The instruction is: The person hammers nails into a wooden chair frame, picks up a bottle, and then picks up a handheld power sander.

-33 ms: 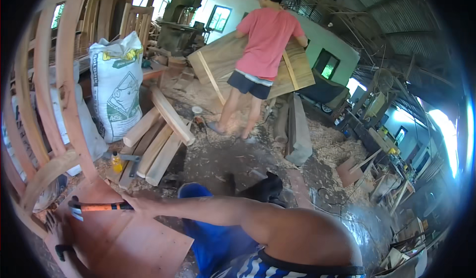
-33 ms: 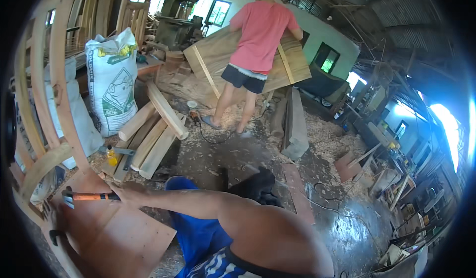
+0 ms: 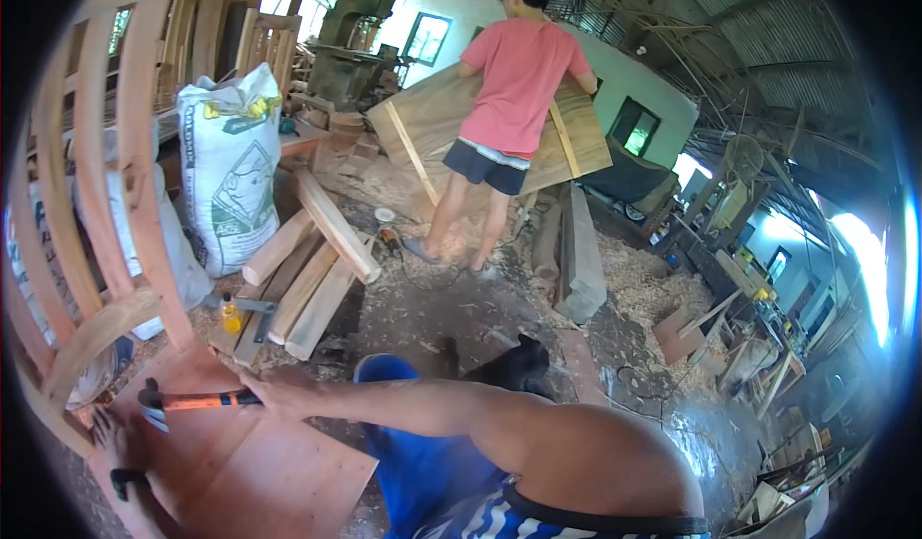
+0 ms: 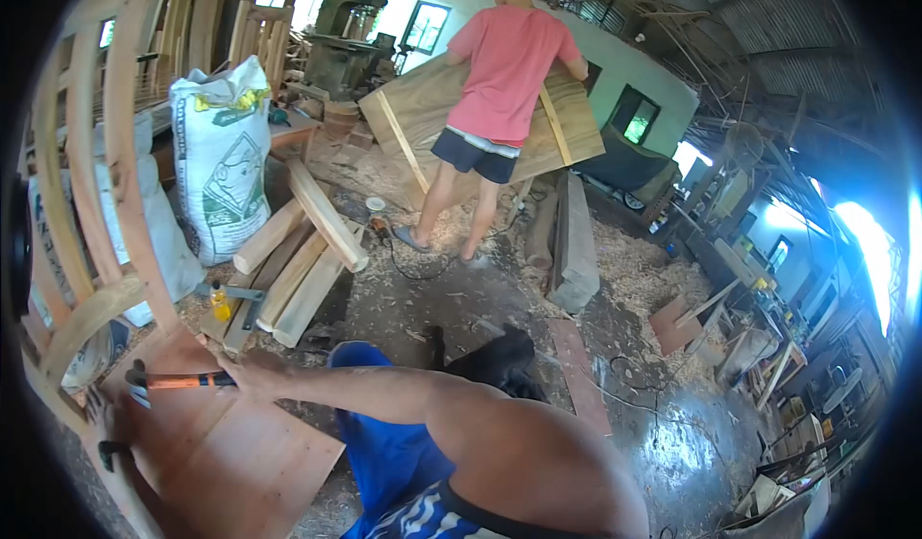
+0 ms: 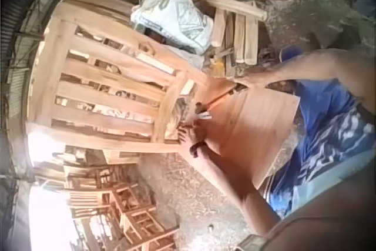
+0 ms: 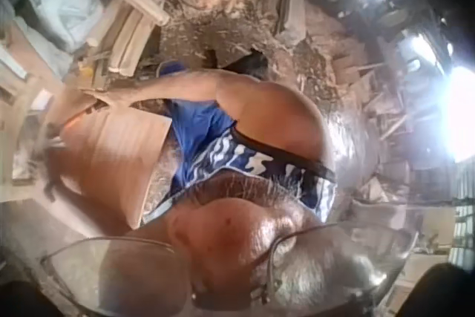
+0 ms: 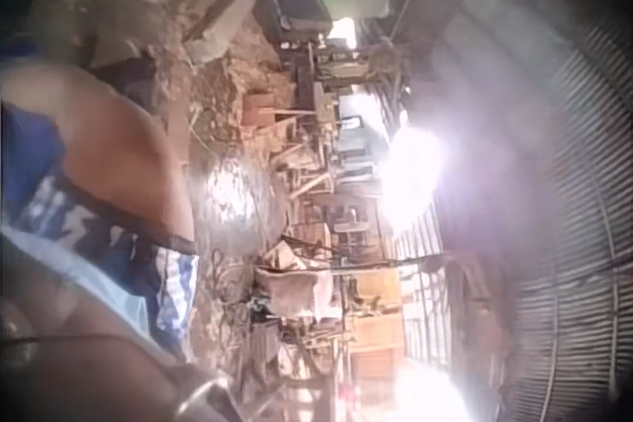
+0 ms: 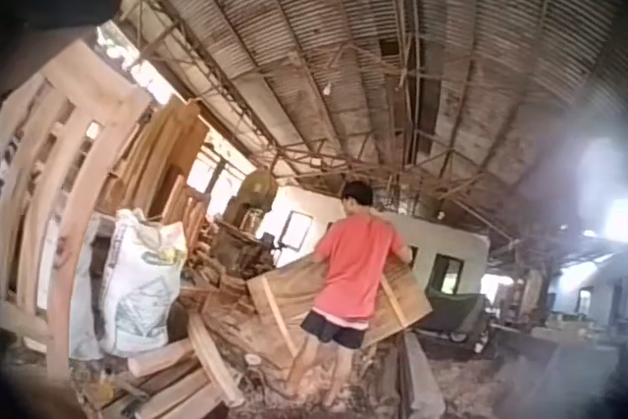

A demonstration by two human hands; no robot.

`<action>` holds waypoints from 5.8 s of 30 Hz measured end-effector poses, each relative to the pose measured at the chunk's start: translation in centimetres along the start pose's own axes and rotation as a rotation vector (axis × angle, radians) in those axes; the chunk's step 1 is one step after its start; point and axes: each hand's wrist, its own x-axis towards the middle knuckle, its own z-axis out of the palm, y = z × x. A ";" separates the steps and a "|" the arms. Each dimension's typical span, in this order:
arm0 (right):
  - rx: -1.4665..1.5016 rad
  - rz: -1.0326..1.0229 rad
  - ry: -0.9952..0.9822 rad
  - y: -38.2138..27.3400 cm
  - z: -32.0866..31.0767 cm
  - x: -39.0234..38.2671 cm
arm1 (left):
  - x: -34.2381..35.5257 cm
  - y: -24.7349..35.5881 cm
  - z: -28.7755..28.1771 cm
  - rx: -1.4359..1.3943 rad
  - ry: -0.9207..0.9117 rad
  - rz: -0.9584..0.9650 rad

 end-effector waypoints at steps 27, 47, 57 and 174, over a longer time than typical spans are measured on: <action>0.431 0.243 0.087 -5.3 -2.9 2.0 | -3.1 -0.3 -1.1 -0.108 -0.147 -0.187; 0.151 -0.295 0.501 -6.3 -1.4 5.0 | -3.1 1.7 -3.0 0.074 -0.127 -0.535; -0.043 0.263 0.069 -6.4 -3.8 1.1 | -1.2 1.3 -1.2 -0.296 -0.044 -0.312; 0.148 -0.184 -1.019 -16.0 -20.2 4.4 | -53.3 56.4 -56.8 -0.104 0.086 -2.306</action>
